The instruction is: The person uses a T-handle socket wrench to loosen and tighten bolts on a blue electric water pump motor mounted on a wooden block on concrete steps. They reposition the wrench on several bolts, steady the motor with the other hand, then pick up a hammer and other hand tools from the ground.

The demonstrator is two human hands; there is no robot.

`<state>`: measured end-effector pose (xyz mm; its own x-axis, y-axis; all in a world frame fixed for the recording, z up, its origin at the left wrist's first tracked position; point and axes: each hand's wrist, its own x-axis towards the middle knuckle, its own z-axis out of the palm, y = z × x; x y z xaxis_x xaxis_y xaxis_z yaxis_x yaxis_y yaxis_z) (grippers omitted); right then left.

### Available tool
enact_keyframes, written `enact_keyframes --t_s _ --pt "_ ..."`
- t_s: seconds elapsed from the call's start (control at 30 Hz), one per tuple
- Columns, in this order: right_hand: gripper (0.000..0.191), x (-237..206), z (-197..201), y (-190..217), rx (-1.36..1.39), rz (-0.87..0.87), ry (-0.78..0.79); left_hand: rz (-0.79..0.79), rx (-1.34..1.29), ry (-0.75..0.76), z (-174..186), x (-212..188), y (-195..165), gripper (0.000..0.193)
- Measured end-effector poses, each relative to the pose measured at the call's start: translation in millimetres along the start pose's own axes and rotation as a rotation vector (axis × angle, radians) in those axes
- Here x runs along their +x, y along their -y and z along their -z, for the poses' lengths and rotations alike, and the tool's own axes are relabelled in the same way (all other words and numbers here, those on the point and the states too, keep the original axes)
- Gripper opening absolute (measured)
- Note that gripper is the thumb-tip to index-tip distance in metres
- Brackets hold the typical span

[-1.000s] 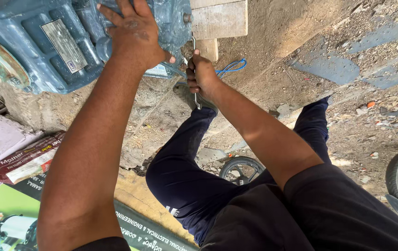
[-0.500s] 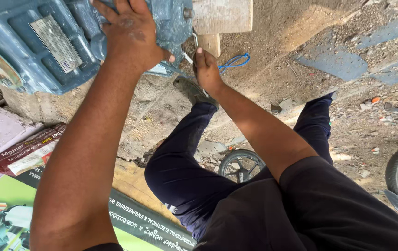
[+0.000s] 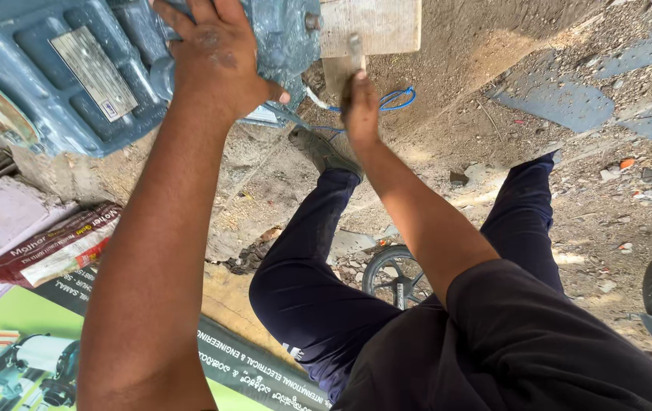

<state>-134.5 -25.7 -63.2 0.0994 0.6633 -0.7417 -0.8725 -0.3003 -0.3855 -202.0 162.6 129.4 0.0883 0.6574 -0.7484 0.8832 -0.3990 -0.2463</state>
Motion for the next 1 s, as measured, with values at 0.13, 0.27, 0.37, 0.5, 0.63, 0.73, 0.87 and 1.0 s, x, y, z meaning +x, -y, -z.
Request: enact_keyframes --t_s 0.13,0.27,0.37,0.5,0.63,0.73,0.87,1.0 --pt "0.042 -11.7 4.3 9.5 -0.114 -0.227 0.022 -0.044 -0.007 -0.089 1.6 -1.3 -0.8 0.142" --pt "0.045 -31.9 -19.6 22.0 0.235 -0.714 0.035 -0.012 -0.053 0.032 1.4 0.2 -0.4 0.137" --pt "0.046 -37.9 -41.5 26.2 0.317 -0.783 0.003 0.0 -0.008 0.019 2.4 0.8 -1.1 0.141" --pt "0.049 -37.5 -52.5 29.1 0.31 -0.752 -0.053 -0.007 0.004 -0.004 4.2 0.5 -1.6 0.141" --pt "0.051 -34.4 -55.2 31.4 0.269 -0.793 -0.09 -0.013 -0.018 0.009 3.7 0.1 0.4 0.143" --pt "0.052 -31.4 -63.4 31.6 0.262 -0.787 -0.094 -0.029 -0.009 -0.026 2.9 -0.1 1.3 0.148" --pt "0.053 -29.8 -72.8 31.4 0.257 -0.799 -0.078 -0.008 -0.009 0.034 5.5 -1.1 -0.5 0.138" --pt "0.054 -26.3 -62.1 37.0 0.215 -0.851 -0.001 -0.036 0.019 -0.01 12.3 -2.2 -4.2 0.13"
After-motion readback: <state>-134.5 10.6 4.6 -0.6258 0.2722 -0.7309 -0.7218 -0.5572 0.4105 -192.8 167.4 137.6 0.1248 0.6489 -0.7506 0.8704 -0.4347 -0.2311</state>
